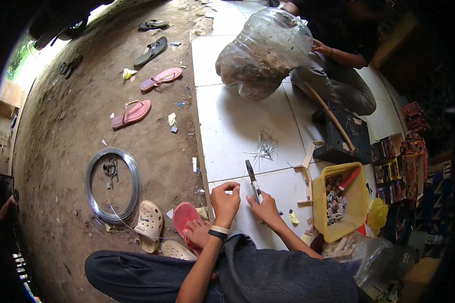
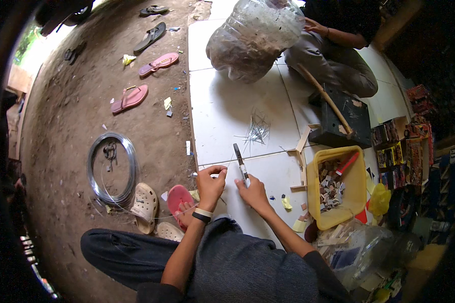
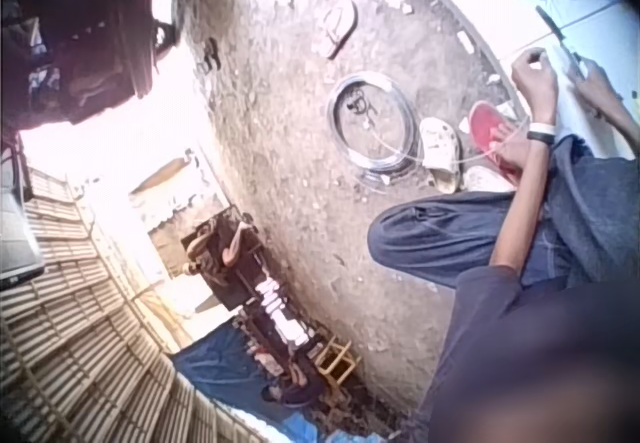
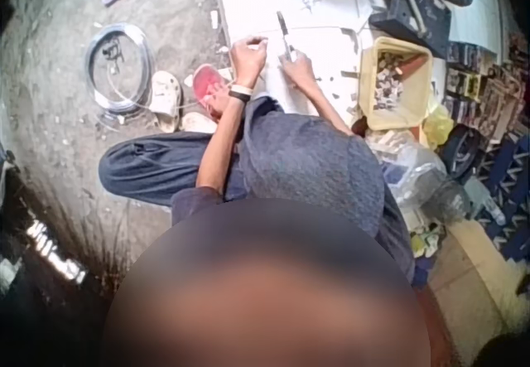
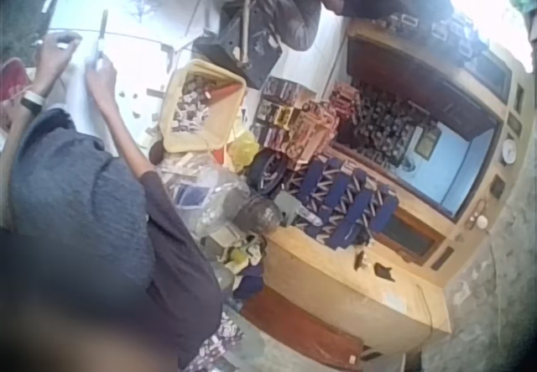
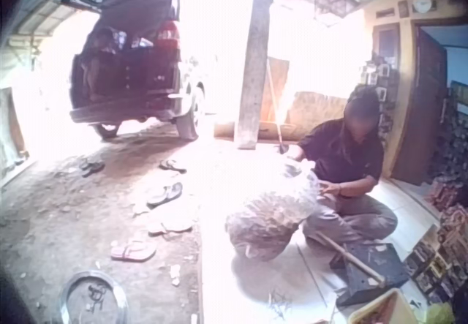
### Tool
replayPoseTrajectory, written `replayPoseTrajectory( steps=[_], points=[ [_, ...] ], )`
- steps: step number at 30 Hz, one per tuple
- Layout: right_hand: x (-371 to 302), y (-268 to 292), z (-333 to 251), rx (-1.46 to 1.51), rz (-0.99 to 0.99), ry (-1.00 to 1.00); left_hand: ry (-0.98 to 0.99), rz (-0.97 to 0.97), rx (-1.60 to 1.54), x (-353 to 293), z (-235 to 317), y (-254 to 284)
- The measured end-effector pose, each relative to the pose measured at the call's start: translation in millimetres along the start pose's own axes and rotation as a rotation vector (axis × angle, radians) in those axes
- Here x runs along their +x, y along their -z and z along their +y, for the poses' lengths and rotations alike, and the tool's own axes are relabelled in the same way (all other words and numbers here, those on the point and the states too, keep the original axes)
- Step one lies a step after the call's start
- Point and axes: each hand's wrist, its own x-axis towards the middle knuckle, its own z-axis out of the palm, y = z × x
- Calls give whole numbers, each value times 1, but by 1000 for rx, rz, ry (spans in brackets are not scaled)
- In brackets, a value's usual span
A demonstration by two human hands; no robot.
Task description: The person sits on the floor and repeatedly cuts short lengths of metal wire using a utility knife. They hold the wire with one hand and score or snap it with the knife, then place the cut pieces on the floor. A co-worker is visible in the background working with wood.
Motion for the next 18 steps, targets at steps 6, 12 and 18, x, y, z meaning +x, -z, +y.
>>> replayPoseTrajectory(
  steps=[6, 12, 18],
  points=[
    [-1, 10, 8, 157, -122, 37, 22, 1, -50, 9, 1, -3],
    [-27, 6, -1, 157, -120, 59, 56, -4, -80, 9, 5, 0],
    [-37, 14, -19, 79, -115, 64, 65, -24, -104, 10, 10, 2]
  ],
)
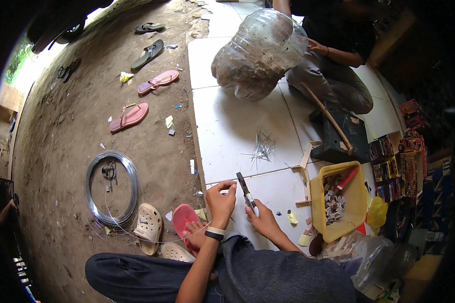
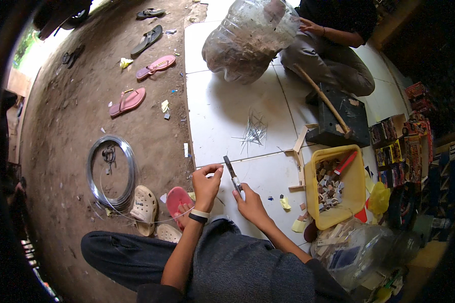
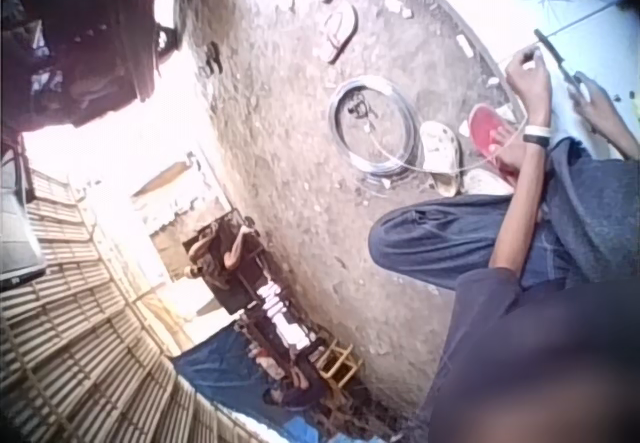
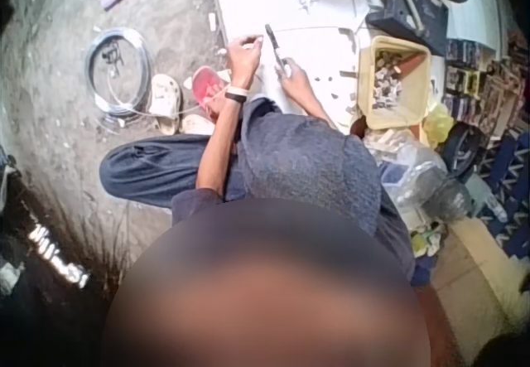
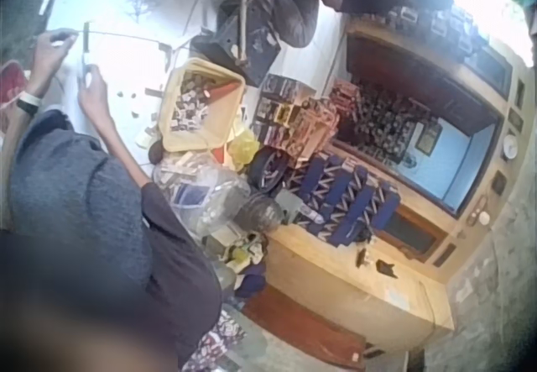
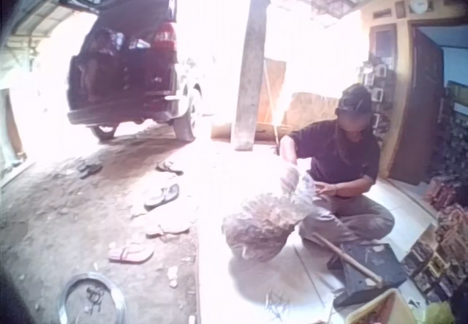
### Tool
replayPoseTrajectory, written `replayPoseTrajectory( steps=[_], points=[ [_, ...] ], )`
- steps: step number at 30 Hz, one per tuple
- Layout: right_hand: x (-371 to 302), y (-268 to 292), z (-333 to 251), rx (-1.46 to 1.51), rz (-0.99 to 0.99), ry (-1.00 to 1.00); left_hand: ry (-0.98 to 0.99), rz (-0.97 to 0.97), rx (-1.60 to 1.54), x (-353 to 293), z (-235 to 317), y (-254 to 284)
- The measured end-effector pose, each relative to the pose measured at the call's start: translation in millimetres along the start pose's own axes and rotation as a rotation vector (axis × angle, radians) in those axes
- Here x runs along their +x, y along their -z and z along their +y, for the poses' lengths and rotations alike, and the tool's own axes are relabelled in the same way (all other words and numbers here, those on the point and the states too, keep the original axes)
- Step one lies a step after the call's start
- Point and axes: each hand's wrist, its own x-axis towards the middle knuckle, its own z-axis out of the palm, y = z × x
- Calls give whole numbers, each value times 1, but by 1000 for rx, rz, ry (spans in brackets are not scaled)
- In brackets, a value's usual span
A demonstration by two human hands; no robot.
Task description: The person sits on the floor and repeatedly cuts short lengths of metal wire using a utility knife. They hold the wire with one hand and score or snap it with the knife, then place the cut pieces on the floor. A co-worker is visible in the background working with wood.
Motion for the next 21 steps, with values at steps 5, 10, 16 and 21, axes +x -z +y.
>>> replayPoseTrajectory(
  steps=[5, 10, 16, 21],
  points=[
    [8, -3, 4, -64, 46, -11, -44, 12, -33, 0, 2, -5],
    [37, -6, 13, 67, 147, -39, -57, -11, 79, -3, 3, -5],
    [29, -12, 16, 74, 80, 31, -51, 6, 58, -3, -1, -1],
    [20, -13, 13, -34, 85, 40, -76, 1, 77, -2, -2, 1]
  ],
)
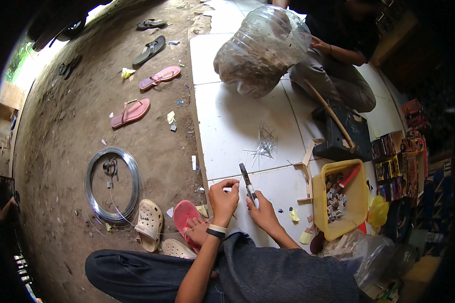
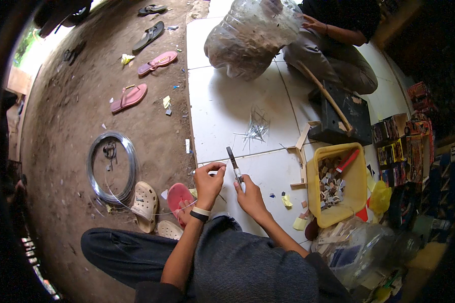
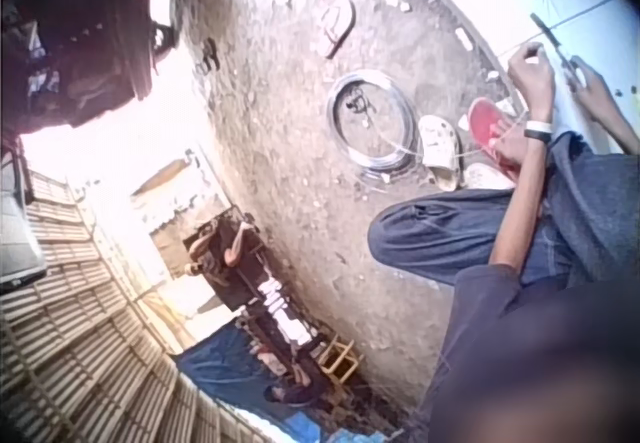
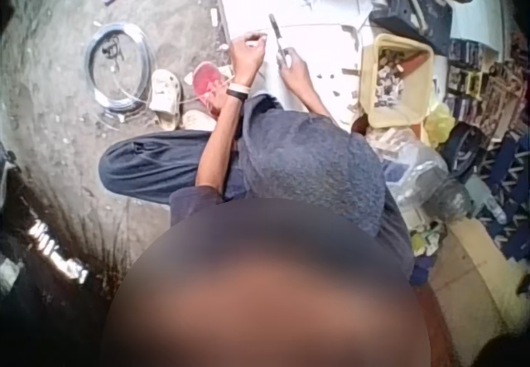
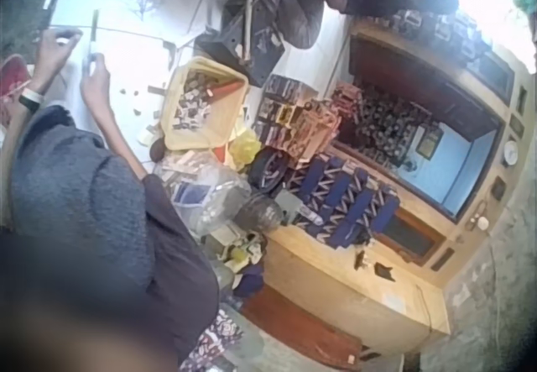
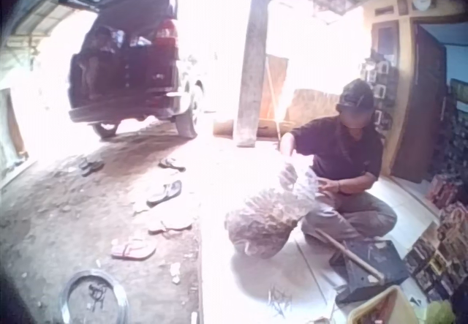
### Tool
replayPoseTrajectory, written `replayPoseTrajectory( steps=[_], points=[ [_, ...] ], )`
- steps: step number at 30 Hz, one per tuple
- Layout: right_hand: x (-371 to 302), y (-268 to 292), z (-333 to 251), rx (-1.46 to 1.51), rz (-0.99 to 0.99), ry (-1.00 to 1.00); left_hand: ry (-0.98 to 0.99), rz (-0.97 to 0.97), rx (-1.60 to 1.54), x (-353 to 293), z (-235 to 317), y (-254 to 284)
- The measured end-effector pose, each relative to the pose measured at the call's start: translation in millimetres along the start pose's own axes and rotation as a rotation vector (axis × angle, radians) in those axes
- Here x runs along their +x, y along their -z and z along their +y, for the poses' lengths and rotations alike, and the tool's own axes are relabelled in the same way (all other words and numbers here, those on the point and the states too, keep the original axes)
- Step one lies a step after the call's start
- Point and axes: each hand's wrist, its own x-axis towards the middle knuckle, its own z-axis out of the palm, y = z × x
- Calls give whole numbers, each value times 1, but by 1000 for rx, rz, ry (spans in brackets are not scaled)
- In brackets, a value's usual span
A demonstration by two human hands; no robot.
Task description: The person sits on the floor and repeatedly cuts short lengths of metal wire using a utility knife. They hold the wire with one hand and score or snap it with the knife, then place the cut pieces on the floor. A co-worker is visible in the background working with wood.
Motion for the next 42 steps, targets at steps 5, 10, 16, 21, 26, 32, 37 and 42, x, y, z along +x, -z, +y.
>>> replayPoseTrajectory(
  steps=[5, 10, 16, 21, 26, 32, 37, 42],
  points=[
    [-2, 7, -5, 26, -13, 5, 8, -4, 4, 0, 0, 0],
    [-1, 11, -9, 12, -25, 13, 16, -2, -10, -1, -2, 0],
    [0, 15, -12, -42, -107, -54, 10, 13, 19, -1, -6, -1],
    [4, 16, -9, 24, -218, -180, 46, 24, 63, -3, -13, -3],
    [16, 12, 4, 3, -397, -318, 50, 48, 174, -3, -26, -1],
    [31, 8, 17, -107, -478, -386, 138, 48, 238, 1, -35, 1],
    [35, 5, 16, -23, -529, -426, 194, 21, 235, 3, -33, 4],
    [18, 0, 14, 482, -360, -439, 143, 19, 177, 3, -29, 8]
  ],
)
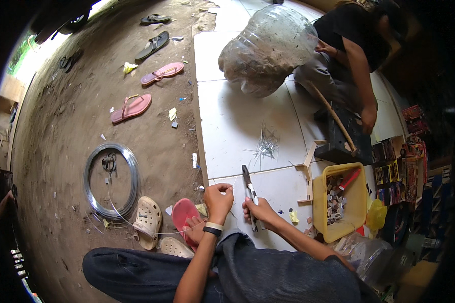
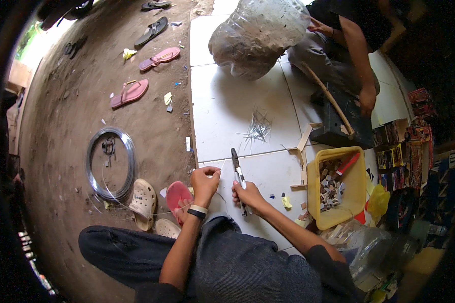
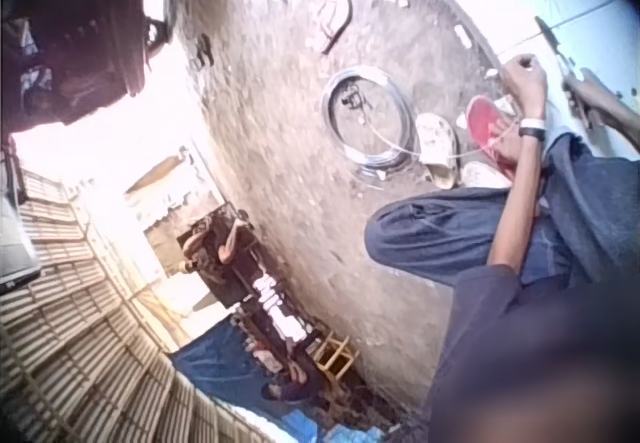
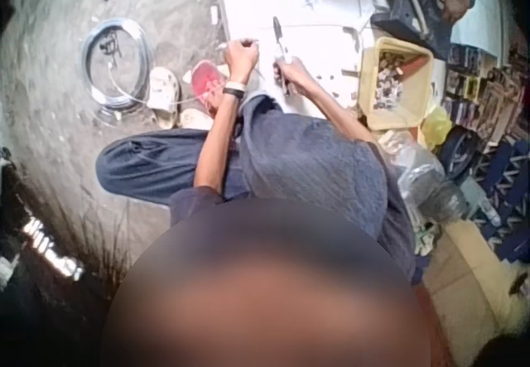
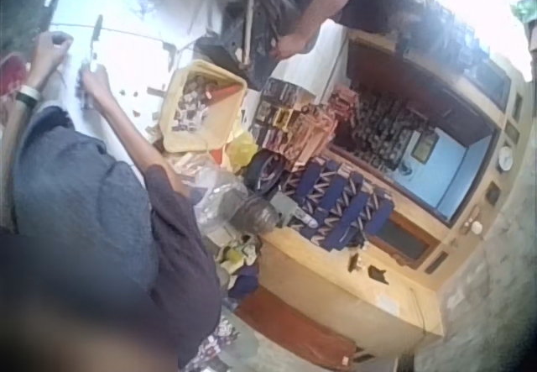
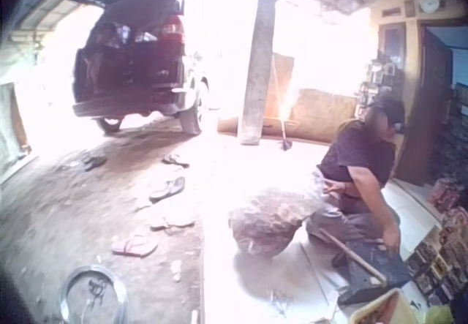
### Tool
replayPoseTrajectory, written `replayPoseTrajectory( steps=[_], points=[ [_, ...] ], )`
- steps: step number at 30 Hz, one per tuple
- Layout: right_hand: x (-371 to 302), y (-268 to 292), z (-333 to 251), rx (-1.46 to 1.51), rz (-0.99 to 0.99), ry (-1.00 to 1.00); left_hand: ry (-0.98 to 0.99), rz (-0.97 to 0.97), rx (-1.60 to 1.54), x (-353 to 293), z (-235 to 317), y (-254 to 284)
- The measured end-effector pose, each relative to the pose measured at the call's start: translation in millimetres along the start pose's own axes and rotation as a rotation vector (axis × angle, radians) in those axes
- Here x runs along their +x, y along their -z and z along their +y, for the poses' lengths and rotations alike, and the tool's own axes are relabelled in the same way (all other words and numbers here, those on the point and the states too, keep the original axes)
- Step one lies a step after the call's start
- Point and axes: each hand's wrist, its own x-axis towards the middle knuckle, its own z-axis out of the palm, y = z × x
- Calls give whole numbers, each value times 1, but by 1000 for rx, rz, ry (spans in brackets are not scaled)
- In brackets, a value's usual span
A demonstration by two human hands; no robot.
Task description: The person sits on the floor and repeatedly cuts short lengths of metal wire using a utility knife. They hold the wire with one hand and score or snap it with the knife, then place the cut pieces on the floor. A co-worker is visible in the background working with wood.
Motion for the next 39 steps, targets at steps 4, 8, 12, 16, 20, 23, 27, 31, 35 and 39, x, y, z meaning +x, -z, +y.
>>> replayPoseTrajectory(
  steps=[4, 8, 12, 16, 20, 23, 27, 31, 35, 39],
  points=[
    [-16, -11, 14, -209, 88, 153, -66, -58, -112, 1, 2, 0],
    [-27, -21, 27, -247, 82, 243, -36, -81, -179, 2, -1, -4],
    [-25, -23, 32, -368, 179, 273, 25, -102, -233, 4, 1, -3],
    [-10, -21, 24, -252, 276, 237, -19, -108, -160, 1, 14, 0],
    [-3, -18, 13, -241, 313, 269, -73, -38, -119, -8, 28, -1],
    [-6, -16, 10, -285, 300, 336, -80, -53, -118, -6, 28, 5],
    [-14, -21, 11, -269, 249, 350, -92, -44, -119, -5, 25, 4],
    [-21, -22, 10, -362, 253, 359, -132, -17, -133, -3, 23, 2],
    [-24, -20, 6, -391, 244, 324, -145, -10, -122, -4, 23, 3],
    [-25, -16, 3, -393, 211, 286, -133, -21, -111, -5, 27, 4]
  ],
)
